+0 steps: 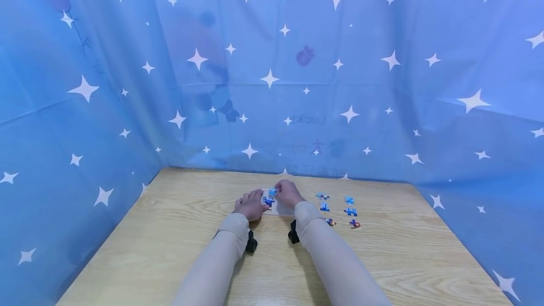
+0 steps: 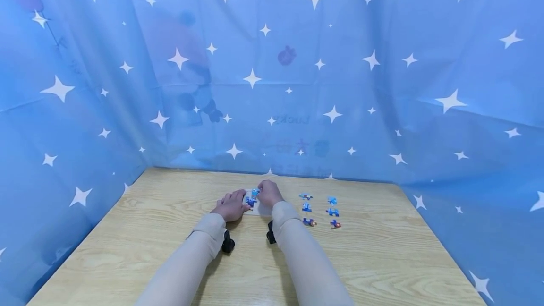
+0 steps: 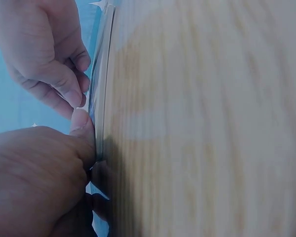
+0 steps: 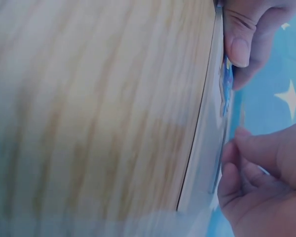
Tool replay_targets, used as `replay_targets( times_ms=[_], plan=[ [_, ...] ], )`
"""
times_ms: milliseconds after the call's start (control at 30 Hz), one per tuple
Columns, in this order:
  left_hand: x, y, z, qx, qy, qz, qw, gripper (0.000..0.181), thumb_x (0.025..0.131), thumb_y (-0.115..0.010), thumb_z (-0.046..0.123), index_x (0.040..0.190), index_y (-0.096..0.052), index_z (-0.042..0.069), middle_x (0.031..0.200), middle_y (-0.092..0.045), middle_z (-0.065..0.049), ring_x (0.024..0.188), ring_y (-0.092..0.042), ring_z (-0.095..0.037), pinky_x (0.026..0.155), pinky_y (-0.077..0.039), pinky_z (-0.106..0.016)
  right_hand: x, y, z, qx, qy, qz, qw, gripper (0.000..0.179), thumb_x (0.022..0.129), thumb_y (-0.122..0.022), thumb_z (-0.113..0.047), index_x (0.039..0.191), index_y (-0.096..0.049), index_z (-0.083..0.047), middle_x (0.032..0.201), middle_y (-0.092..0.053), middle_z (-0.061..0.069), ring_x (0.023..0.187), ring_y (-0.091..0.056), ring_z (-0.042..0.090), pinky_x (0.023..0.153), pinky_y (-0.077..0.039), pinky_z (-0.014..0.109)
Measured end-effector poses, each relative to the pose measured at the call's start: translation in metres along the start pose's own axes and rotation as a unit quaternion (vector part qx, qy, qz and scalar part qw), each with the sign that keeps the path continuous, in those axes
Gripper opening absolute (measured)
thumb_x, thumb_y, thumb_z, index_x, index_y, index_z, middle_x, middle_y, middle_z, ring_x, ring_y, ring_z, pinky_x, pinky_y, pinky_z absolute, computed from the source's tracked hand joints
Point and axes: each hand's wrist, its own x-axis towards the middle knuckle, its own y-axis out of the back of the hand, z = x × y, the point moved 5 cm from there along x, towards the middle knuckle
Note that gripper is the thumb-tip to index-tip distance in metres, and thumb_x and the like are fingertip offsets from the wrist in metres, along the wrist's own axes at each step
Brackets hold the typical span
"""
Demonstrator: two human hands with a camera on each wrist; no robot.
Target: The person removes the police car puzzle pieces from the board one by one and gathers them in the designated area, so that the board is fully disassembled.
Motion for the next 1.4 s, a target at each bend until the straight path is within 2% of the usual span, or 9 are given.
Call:
replay_targets(
  times_ms=[167,367,633,967,1167,1400],
  plan=[
    [0.003,-0.003,-0.001,0.009,0.001,0.006,0.9999,0.064,0.107,-0.048,0.041,0.161,-0.027,0.013,0.165,-0.028,-0.005,0.144,-0.030,-0.030,0.116,-0.023,-0.055,0.001,0.002,0.006,0.002,-0.004,0.001,1.0000,0.028,0.095,-0.067,0.000,0.123,-0.066,0.004,0.109,-0.066,0.016,0.104,-0.064,0.031,0.092,-0.053,0.045],
    [0.014,-0.012,-0.007,0.018,0.003,0.008,0.9998,0.066,0.107,-0.045,0.045,0.163,-0.023,0.016,0.167,-0.024,-0.003,0.147,-0.026,-0.030,0.116,-0.021,-0.056,0.000,0.007,0.012,-0.007,0.010,0.004,0.9999,0.029,0.093,-0.067,0.003,0.122,-0.067,0.006,0.105,-0.067,0.016,0.099,-0.065,0.030,0.088,-0.054,0.044],
    [0.023,-0.018,-0.013,0.016,0.001,0.016,0.9997,0.067,0.106,-0.047,0.046,0.162,-0.026,0.017,0.166,-0.025,-0.002,0.146,-0.027,-0.031,0.116,-0.021,-0.057,-0.006,0.016,0.015,-0.012,0.015,0.015,0.9997,0.028,0.094,-0.064,0.004,0.121,-0.066,0.006,0.107,-0.066,0.017,0.101,-0.064,0.031,0.089,-0.054,0.045],
    [0.024,-0.018,-0.012,0.015,0.001,0.021,0.9997,0.066,0.106,-0.048,0.046,0.162,-0.027,0.018,0.166,-0.025,-0.002,0.146,-0.028,-0.032,0.115,-0.022,-0.059,-0.008,0.025,0.029,-0.012,-0.002,0.025,0.9996,0.027,0.096,-0.064,0.001,0.122,-0.066,0.003,0.107,-0.065,0.013,0.101,-0.063,0.027,0.089,-0.053,0.044],
    [0.024,-0.019,-0.013,0.011,-0.007,0.022,0.9997,0.066,0.107,-0.047,0.045,0.162,-0.026,0.017,0.167,-0.024,-0.003,0.148,-0.026,-0.033,0.116,-0.020,-0.059,-0.016,0.034,0.032,-0.012,-0.004,0.022,0.9997,0.026,0.097,-0.063,0.002,0.122,-0.066,0.004,0.109,-0.065,0.014,0.103,-0.063,0.028,0.088,-0.053,0.044],
    [0.017,-0.017,-0.011,0.002,-0.010,0.026,0.9996,0.065,0.107,-0.047,0.044,0.162,-0.026,0.017,0.167,-0.024,-0.004,0.148,-0.025,-0.034,0.116,-0.019,-0.059,-0.022,0.039,0.036,-0.015,0.005,0.026,0.9995,0.027,0.095,-0.062,0.005,0.122,-0.066,0.005,0.108,-0.066,0.015,0.101,-0.063,0.028,0.086,-0.053,0.044]
  ],
)
